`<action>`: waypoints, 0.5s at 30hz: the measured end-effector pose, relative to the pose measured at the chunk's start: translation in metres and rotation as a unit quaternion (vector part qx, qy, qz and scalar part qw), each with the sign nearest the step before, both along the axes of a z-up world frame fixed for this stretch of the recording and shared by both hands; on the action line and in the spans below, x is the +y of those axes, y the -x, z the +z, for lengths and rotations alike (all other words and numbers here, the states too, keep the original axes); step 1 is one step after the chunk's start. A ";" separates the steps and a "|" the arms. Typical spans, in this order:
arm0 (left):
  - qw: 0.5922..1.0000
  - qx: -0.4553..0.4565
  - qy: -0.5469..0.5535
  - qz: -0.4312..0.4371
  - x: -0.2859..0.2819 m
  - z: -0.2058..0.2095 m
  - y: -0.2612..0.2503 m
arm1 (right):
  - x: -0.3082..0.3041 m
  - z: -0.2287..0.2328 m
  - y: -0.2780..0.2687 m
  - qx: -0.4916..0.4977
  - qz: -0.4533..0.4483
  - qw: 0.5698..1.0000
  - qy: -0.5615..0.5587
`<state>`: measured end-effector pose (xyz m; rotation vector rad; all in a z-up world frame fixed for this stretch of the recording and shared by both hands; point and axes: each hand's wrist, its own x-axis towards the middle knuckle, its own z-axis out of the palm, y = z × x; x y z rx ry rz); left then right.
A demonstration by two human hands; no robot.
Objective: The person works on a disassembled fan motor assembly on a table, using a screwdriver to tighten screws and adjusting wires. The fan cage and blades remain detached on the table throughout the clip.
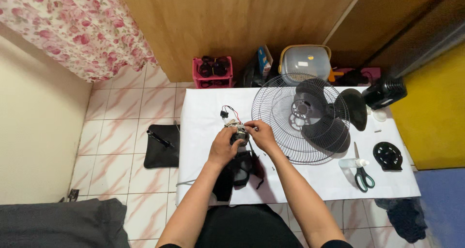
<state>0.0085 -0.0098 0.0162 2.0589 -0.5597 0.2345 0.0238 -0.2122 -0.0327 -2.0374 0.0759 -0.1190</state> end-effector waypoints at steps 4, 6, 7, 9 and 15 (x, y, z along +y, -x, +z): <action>1.000 0.004 -0.007 0.005 0.000 -0.004 0.001 | 0.013 0.015 -0.016 0.069 0.028 0.996 0.055; 1.000 0.014 -0.011 0.007 0.000 -0.005 0.000 | 0.015 0.020 -0.022 0.057 0.056 0.990 0.114; 1.000 0.013 -0.012 0.008 -0.001 -0.005 0.001 | 0.015 0.021 -0.022 0.061 0.060 0.989 0.122; 1.000 0.012 -0.015 0.009 -0.001 -0.006 0.001 | 0.016 0.023 -0.023 0.069 0.068 0.986 0.138; 1.000 0.018 -0.020 0.012 -0.001 -0.002 0.002 | 0.014 0.029 -0.021 0.007 0.111 0.979 0.171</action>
